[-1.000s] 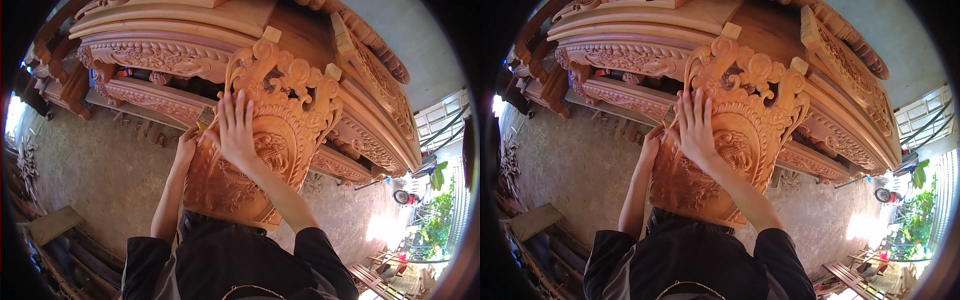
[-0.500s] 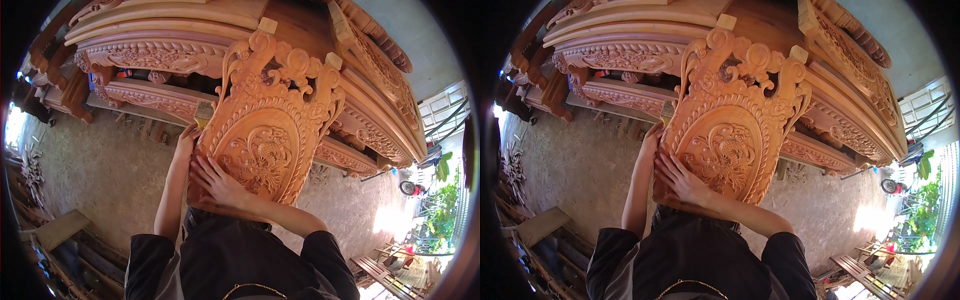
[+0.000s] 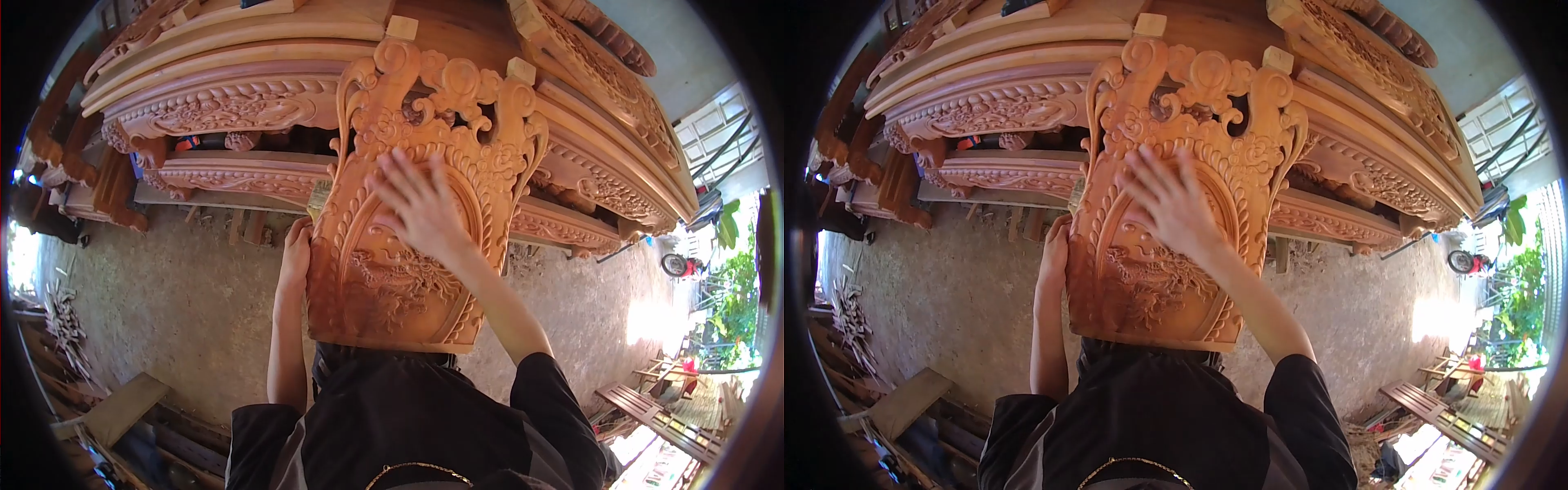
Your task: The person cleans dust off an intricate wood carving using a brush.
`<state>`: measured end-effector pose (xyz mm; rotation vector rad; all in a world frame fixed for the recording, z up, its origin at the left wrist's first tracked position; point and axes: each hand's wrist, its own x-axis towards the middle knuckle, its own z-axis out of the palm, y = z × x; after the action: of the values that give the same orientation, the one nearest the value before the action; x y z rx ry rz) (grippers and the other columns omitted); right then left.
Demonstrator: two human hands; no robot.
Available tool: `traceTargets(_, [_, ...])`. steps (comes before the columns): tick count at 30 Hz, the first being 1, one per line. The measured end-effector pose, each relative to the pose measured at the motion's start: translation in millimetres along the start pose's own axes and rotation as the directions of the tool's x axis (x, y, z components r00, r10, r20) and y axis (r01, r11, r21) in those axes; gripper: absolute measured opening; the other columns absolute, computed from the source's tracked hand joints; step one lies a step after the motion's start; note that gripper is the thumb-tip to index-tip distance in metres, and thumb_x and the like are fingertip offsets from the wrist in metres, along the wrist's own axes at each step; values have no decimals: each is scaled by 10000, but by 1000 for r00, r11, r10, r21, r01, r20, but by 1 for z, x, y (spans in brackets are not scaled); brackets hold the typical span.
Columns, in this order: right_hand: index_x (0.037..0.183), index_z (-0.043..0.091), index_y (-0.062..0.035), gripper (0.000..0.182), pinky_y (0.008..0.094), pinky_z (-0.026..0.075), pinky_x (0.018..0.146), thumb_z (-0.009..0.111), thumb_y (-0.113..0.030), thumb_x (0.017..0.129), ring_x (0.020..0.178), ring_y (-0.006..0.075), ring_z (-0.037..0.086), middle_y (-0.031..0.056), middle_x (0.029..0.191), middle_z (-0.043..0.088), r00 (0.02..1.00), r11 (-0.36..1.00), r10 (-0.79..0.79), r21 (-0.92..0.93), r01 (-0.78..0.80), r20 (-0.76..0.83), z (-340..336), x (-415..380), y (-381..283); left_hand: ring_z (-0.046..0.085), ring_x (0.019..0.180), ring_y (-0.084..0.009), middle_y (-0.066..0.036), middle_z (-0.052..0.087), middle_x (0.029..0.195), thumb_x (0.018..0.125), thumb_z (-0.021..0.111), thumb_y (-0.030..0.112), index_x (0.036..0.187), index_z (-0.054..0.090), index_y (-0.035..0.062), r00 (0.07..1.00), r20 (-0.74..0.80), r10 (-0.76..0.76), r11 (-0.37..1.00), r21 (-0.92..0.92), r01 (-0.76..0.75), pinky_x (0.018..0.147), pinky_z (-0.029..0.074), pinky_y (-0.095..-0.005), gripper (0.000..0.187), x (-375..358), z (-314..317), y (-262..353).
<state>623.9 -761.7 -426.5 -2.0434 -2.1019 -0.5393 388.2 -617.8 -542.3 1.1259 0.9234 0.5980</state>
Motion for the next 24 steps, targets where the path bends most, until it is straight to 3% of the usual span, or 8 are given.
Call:
traceTargets(3, [1578,314,-168,712,629,47,1215,483,-537,994,1546,313,139,104,1661,218,965,967,246,-48,-251,-92,-18,-14,31,572,1037,-147,-86,637,1110,1016,419,117,1267,572,-16,996,-61,66,990,131,-57,911,453,-274,323,-11,2,4])
traceTargets(6, [1579,303,-146,703,631,78,1209,470,-518,1006,1535,347,158,130,1654,221,898,898,421,-77,-433,-130,-11,-47,33,571,1040,-147,-93,633,1125,1023,411,120,1281,564,-19,998,-59,18,997,77,-13,923,450,-277,331,-15,-2,1])
traceTargets(10, [1546,321,-16,743,614,111,1209,519,-472,993,1518,417,163,195,1637,223,864,870,493,48,-491,-103,-1,-89,4,578,1009,-137,-86,644,1103,1033,402,119,1283,558,-14,998,-43,50,995,92,-46,898,453,-263,324,-18,2,8])
traceTargets(13, [1528,311,41,772,609,113,1210,532,-460,984,1513,449,148,228,1628,220,860,860,510,47,-509,-14,2,-117,-19,592,844,-96,-61,656,1023,1039,397,119,1286,552,-4,996,-72,-52,998,38,55,728,483,-234,316,-23,7,16])
traceTargets(15, [1520,303,65,793,620,111,1205,551,-450,970,1506,480,135,273,1613,217,855,850,515,94,-518,56,5,-135,-32,544,663,-51,-29,652,937,1045,392,125,1285,549,8,993,-107,51,998,40,-47,521,433,-215,310,-13,3,2])
traceTargets(19, [1516,310,59,808,645,95,1193,573,-463,957,1482,548,130,364,1580,192,868,863,474,121,-491,147,9,-166,-63,532,611,-55,-23,651,926,1046,390,125,1272,557,6,992,-126,-11,1000,27,14,480,417,-216,305,-23,8,21])
traceTargets(22, [1534,305,18,842,638,100,1195,599,-495,934,1479,558,128,369,1583,177,905,892,352,206,-402,239,6,-182,-84,577,669,-80,-33,660,953,1042,401,94,1292,555,-4,991,-61,-121,993,3,121,575,474,-229,309,-21,5,17])
traceTargets(24, [1525,352,5,792,642,82,1195,635,-433,929,1488,544,112,366,1585,178,921,868,320,319,-380,224,0,-177,-84,618,703,-121,-66,673,982,1040,443,65,1332,538,-12,971,-163,178,984,36,-174,658,508,-257,316,-6,4,-3])
